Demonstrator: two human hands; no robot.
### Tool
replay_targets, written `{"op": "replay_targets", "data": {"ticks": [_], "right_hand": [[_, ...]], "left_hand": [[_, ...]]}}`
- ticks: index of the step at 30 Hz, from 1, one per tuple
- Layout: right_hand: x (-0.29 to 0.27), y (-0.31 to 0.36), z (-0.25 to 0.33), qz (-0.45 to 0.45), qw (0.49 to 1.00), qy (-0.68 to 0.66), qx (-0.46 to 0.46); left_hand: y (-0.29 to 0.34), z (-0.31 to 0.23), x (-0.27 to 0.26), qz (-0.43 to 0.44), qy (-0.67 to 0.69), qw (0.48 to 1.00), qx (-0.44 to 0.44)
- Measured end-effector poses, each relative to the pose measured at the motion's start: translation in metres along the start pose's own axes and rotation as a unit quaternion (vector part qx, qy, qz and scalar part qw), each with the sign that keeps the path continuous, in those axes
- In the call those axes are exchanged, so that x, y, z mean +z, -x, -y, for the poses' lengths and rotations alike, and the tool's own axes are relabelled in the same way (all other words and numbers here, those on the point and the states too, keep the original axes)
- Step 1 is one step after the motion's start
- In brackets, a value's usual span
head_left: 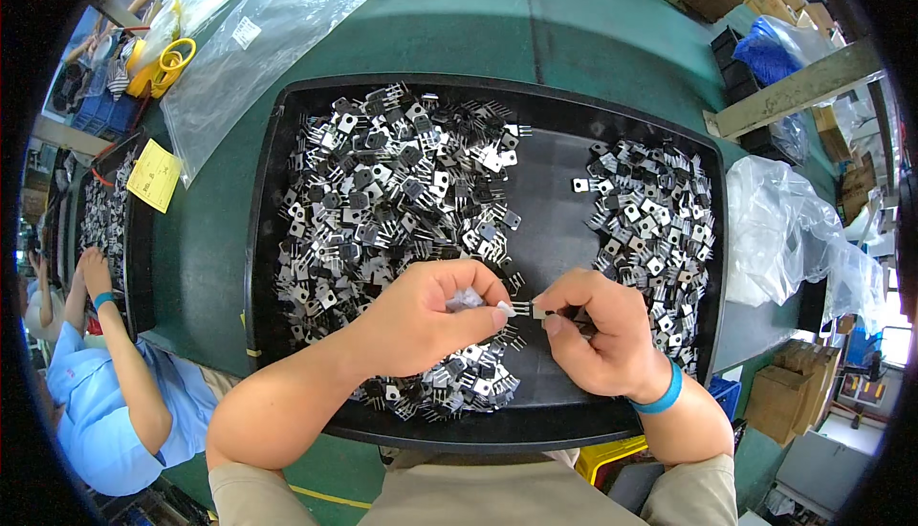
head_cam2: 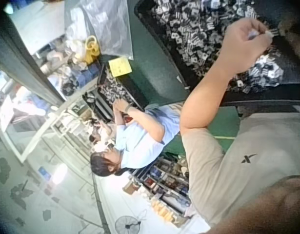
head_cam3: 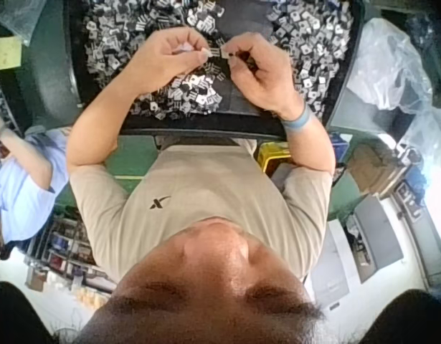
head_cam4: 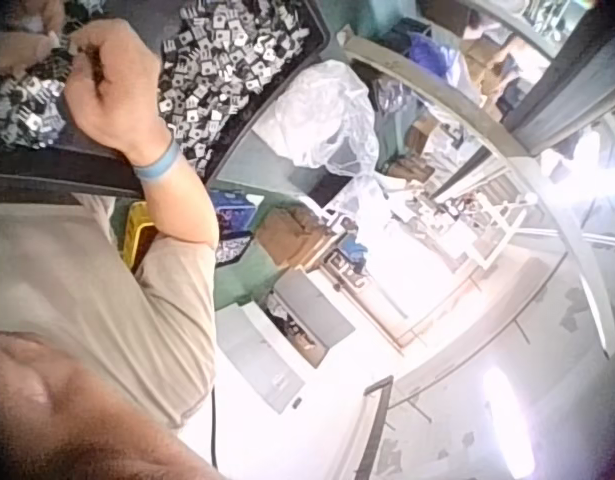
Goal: The person repeatedly picks small black electronic components from a tray and attaches small white plastic pieces to them by hand. The person handles the components one at a time, inserting the white pieces into the black parts and placing the assembled units back into the tray.
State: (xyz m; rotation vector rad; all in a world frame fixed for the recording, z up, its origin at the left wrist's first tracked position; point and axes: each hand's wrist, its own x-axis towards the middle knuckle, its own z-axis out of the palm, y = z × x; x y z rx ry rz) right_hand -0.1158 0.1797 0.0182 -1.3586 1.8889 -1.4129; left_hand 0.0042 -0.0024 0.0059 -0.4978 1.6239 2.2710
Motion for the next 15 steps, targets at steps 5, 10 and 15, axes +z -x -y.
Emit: {"op": "replay_targets", "data": {"ticks": [5,10,15], "right_hand": [[0.0016,-0.0008,-0.0012,0.008,1.0,0.004,-0.001],[-0.0043,-0.0011,0.003,0.042,0.997,-0.015,0.059],[0.0023,0.0032,0.0014,0.005,0.99,-0.075,0.119]], "left_hand": [[0.0002,-0.002,-0.0007,0.001,-0.046,0.999,-0.02],[0.0003,-0.0037,-0.0004,0.004,-0.01,1.0,-0.02],[-0.0009,0.0012,-0.0007,-0.001,0.008,1.0,-0.003]]}}
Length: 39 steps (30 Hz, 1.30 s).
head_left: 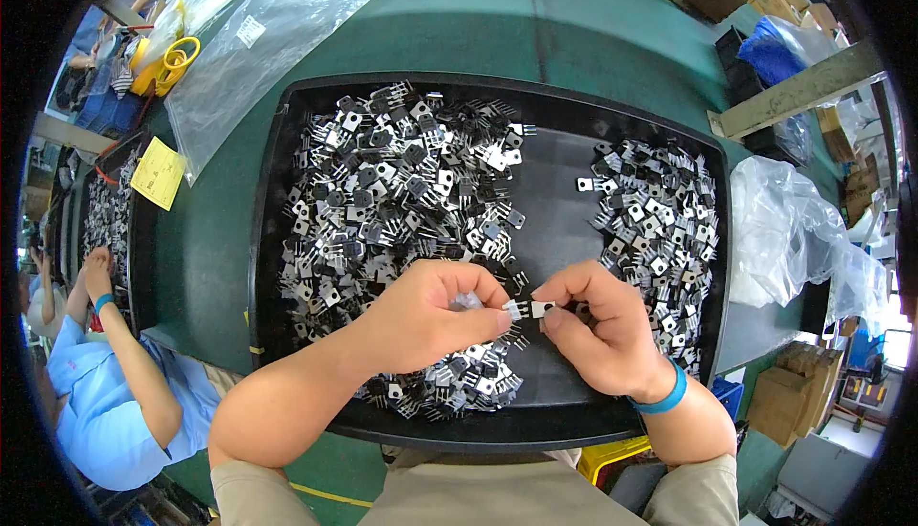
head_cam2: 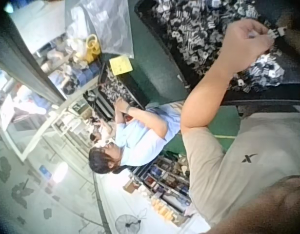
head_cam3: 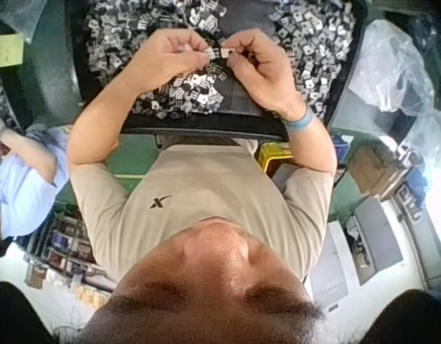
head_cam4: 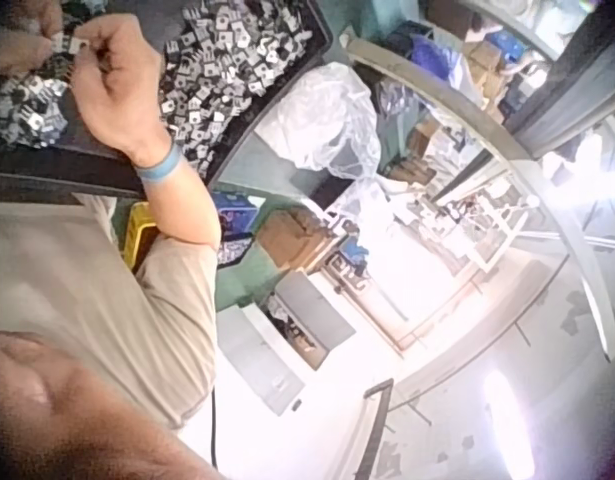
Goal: The person repeatedly picks small black electronic components from a tray and attaches small white plastic pieces to them by hand. The person handles the components one at a time, inserting the white pieces into the black parts and placing the assembled units back into the tray.
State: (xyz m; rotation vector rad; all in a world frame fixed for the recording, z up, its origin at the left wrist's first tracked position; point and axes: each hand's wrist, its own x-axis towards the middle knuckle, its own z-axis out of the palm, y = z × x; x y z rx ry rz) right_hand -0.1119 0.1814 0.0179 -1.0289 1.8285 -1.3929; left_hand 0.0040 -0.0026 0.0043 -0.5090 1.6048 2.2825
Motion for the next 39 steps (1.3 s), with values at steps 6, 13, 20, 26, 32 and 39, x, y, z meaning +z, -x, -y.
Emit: {"op": "replay_targets", "data": {"ticks": [6,13,20,26,32,39], "right_hand": [[0.004,-0.004,0.0,0.022,1.0,0.012,-0.002],[-0.009,-0.004,0.009,0.098,0.99,0.005,0.105],[0.002,0.0,-0.001,0.071,0.995,-0.032,0.067],[0.005,-0.002,0.003,0.061,0.973,-0.157,0.155],[0.007,0.0,-0.001,0.053,0.953,-0.232,0.185],[-0.004,-0.007,-0.005,0.072,0.927,-0.236,0.283]], "left_hand": [[0.001,0.003,-0.002,-0.012,-0.063,0.998,0.005],[0.001,-0.002,-0.001,0.006,-0.039,0.999,-0.023],[-0.001,0.009,-0.002,0.005,-0.044,0.999,-0.001],[0.0,0.001,-0.004,-0.003,0.036,0.998,-0.057],[0.0,0.003,-0.002,-0.005,-0.045,0.999,-0.023],[-0.002,0.003,-0.005,-0.021,0.049,0.997,-0.056]]}}
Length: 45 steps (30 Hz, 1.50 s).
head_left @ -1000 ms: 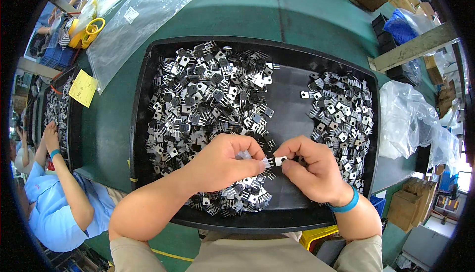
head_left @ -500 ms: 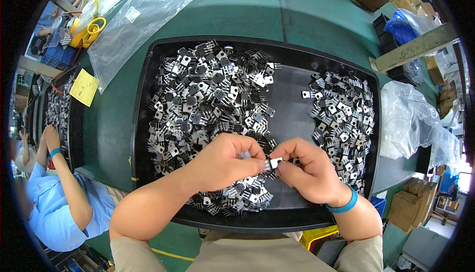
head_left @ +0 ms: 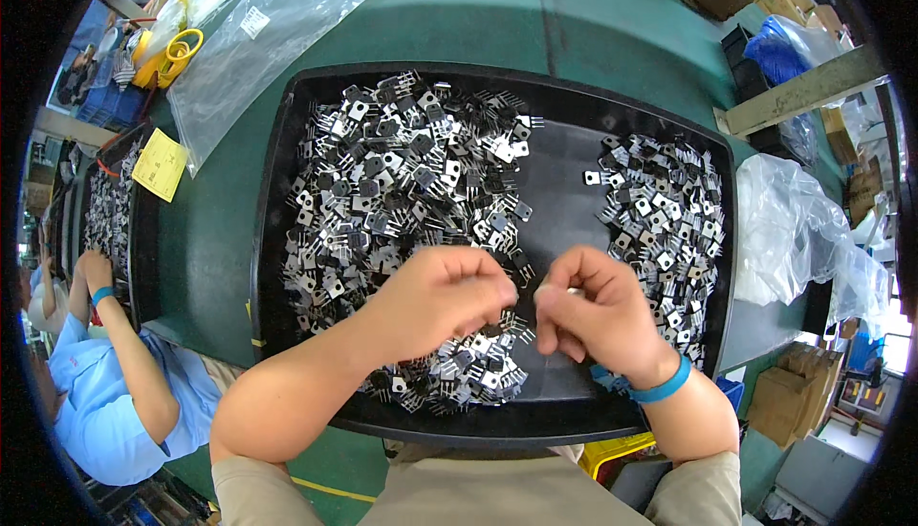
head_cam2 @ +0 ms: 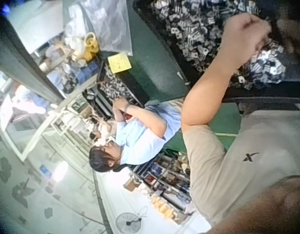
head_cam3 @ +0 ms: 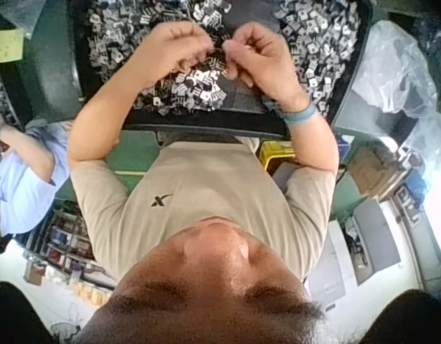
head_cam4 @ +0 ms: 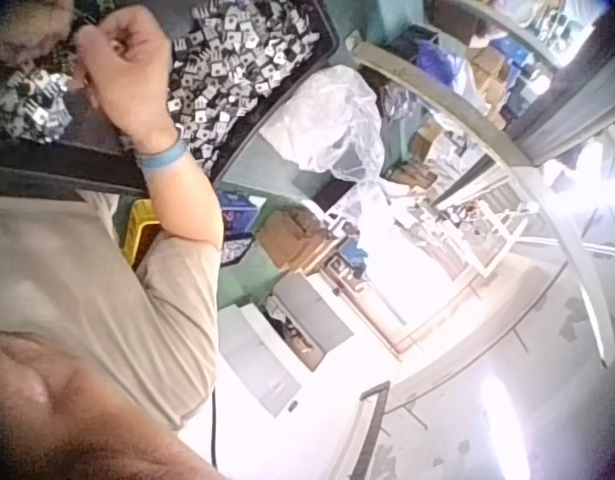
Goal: The person repeatedly picks small black electronic components from a tray and attaches small white plastic pieces to them by hand. The person handles the components one at a time, inserting the white pieces into the black parts and placing the assembled units back into the tray.
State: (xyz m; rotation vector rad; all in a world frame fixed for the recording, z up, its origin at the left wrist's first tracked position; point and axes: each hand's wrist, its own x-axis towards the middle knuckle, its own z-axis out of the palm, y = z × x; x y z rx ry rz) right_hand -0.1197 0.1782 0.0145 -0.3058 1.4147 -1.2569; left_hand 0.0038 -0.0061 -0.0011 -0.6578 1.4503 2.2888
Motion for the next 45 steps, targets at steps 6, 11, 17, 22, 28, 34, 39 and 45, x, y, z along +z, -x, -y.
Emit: {"op": "replay_targets", "data": {"ticks": [6,11,17,22,28,34,39,45], "right_hand": [[0.001,-0.013,-0.015,-0.02,0.904,0.365,-0.221],[0.019,-0.013,-0.033,-0.032,0.83,0.518,-0.206],[0.005,-0.009,-0.015,0.015,0.89,0.396,-0.227],[0.004,-0.007,-0.016,-0.073,0.946,0.19,-0.253],[0.005,0.0,-0.008,-0.137,0.928,0.221,-0.267],[0.011,0.002,-0.015,-0.119,0.934,0.165,-0.294],[0.012,0.006,-0.006,-0.092,0.928,0.228,-0.281],[0.013,0.004,-0.009,-0.099,0.924,0.222,-0.296]], "left_hand": [[-0.002,0.0,-0.005,0.02,0.136,0.989,0.048],[-0.004,0.0,-0.001,0.019,0.149,0.987,0.061],[-0.004,-0.001,-0.009,0.049,0.188,0.98,0.043],[-0.003,0.0,-0.003,0.012,0.157,0.987,0.032],[-0.004,0.003,-0.003,0.016,0.123,0.991,0.045],[-0.002,0.001,0.001,0.016,0.143,0.989,0.031],[-0.002,0.001,0.0,0.026,0.138,0.99,0.002],[-0.002,0.002,0.0,0.053,0.145,0.988,-0.01]]}}
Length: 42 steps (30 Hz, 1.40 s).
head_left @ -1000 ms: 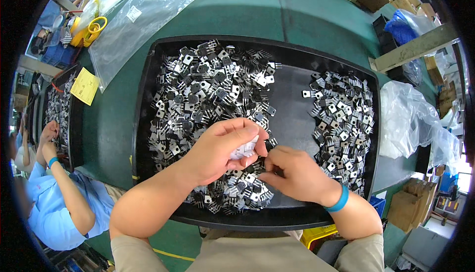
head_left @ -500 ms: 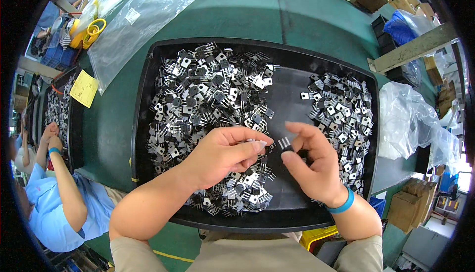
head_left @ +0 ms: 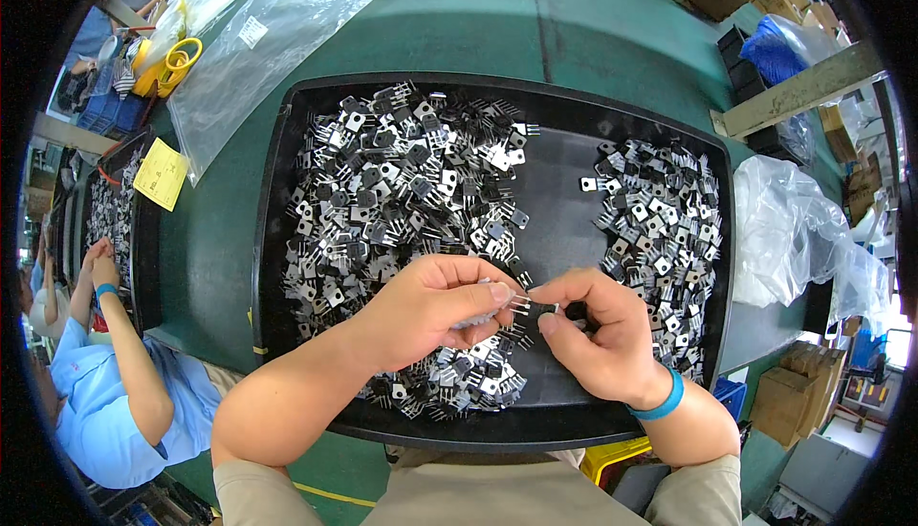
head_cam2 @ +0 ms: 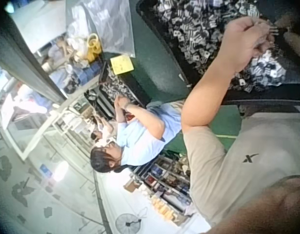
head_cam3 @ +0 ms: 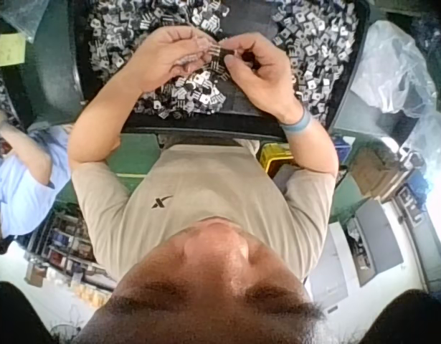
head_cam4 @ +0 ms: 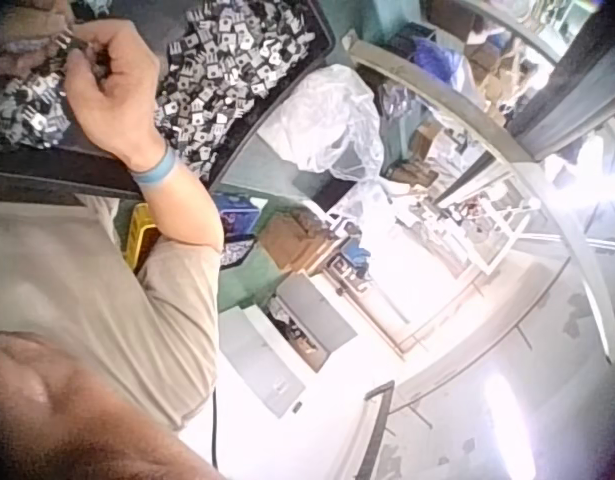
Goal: The person repeatedly picks small black electronic components from a tray and attaches small white plastic pieces to them by hand. The person handles the components one at a time, inserting the white pieces into the black parts and placing the assembled units back into the tray.
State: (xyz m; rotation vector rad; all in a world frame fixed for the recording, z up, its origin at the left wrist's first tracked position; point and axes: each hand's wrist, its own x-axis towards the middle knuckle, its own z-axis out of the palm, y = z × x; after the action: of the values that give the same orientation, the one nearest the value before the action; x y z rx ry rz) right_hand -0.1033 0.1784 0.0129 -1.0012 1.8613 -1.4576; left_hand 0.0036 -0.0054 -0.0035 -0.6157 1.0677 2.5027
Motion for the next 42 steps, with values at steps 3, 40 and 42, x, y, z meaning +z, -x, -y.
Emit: {"op": "replay_targets", "data": {"ticks": [3,40,42], "right_hand": [[0.001,0.001,0.0,-0.004,1.0,-0.013,0.01],[0.001,-0.004,-0.004,0.047,0.995,-0.008,0.089],[0.004,-0.002,-0.014,0.043,0.999,0.01,0.007]], "left_hand": [[0.0,0.0,0.0,-0.001,-0.013,1.0,0.0],[-0.001,0.005,-0.002,-0.065,-0.246,0.966,0.054],[-0.002,0.005,-0.001,-0.06,-0.263,0.961,0.058]]}}
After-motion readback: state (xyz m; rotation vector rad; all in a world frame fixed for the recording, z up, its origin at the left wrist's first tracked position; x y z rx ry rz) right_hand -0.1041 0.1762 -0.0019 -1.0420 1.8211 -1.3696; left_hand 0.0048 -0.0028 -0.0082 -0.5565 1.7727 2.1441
